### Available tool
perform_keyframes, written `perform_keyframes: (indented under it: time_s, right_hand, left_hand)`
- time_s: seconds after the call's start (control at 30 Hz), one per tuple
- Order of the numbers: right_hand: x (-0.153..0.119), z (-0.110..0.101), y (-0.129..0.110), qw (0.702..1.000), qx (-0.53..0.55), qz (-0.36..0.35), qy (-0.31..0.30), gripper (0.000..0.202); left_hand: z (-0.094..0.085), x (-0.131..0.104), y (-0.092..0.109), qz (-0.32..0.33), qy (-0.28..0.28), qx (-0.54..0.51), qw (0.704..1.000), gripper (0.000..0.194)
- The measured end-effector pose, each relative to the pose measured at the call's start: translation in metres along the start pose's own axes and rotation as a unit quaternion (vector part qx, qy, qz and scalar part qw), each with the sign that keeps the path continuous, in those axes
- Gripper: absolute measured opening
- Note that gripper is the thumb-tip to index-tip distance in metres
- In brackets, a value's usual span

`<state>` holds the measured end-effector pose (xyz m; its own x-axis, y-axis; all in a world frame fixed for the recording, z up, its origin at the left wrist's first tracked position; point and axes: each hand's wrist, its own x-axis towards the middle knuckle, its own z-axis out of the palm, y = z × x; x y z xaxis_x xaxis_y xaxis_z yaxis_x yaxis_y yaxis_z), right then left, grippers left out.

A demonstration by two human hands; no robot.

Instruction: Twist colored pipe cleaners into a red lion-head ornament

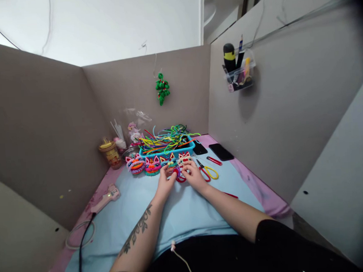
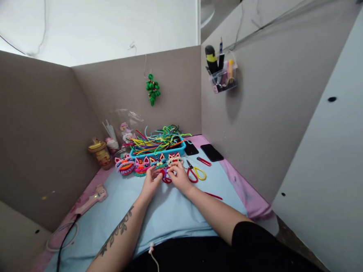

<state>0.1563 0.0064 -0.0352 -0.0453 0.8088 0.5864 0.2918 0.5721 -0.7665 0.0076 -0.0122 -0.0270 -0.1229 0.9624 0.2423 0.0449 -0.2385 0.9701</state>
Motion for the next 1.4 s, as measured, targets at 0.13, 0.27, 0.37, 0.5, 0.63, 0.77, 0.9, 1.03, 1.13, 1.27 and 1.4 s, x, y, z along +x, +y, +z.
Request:
perform_keyframes:
  time_s: [0.13,0.27,0.37,0.5,0.63,0.77,0.9,1.03,1.13,1.27,1.4]
  right_hand:
    - [0.000,-0.001,-0.002,0.999,0.041,0.031,-0.019,0.008]
    - [-0.001,-0.001,-0.005,0.998,0.051,0.020,-0.025,0.008]
    - [-0.002,-0.003,-0.006,0.999,0.042,-0.002,-0.017,0.009]
    - [-0.003,-0.005,-0.009,0.999,0.003,-0.047,-0.004,0.008]
    - [-0.003,-0.007,-0.010,0.993,-0.034,-0.108,0.015,0.009]
    - [-0.004,-0.008,-0.010,0.986,-0.070,-0.152,0.023,0.012]
    - [-0.006,-0.007,-0.011,0.979,-0.113,-0.166,0.014,0.016]
    - [-0.007,-0.007,-0.011,0.977,-0.120,-0.177,0.005,0.017]
    - [-0.008,-0.006,-0.011,0.978,-0.108,-0.180,-0.004,0.016]
    - [-0.008,-0.007,-0.011,0.977,-0.098,-0.187,-0.021,0.015]
    - [-0.008,-0.007,-0.012,0.977,-0.092,-0.189,-0.027,0.013]
  left_hand:
    - [-0.003,0.002,0.000,-0.074,-0.037,-0.092,0.992,0.054]
    - [-0.005,-0.001,0.006,-0.090,-0.051,-0.138,0.985,0.059]
    - [-0.003,-0.003,0.012,-0.067,-0.049,-0.137,0.987,0.059]
    - [-0.002,-0.004,0.015,-0.047,-0.067,-0.124,0.989,0.055]
    - [-0.002,-0.005,0.016,-0.032,-0.071,-0.097,0.992,0.054]
    - [-0.003,-0.005,0.014,-0.016,-0.077,-0.088,0.993,0.051]
    - [-0.004,-0.005,0.011,0.005,-0.082,-0.076,0.994,0.047]
    - [-0.005,-0.006,0.008,0.024,-0.081,-0.043,0.995,0.044]
    - [-0.005,-0.007,0.010,0.030,-0.079,-0.020,0.996,0.043]
    - [-0.005,-0.008,0.012,0.038,-0.080,0.002,0.996,0.042]
    - [-0.006,-0.007,0.010,0.048,-0.083,0.010,0.995,0.043]
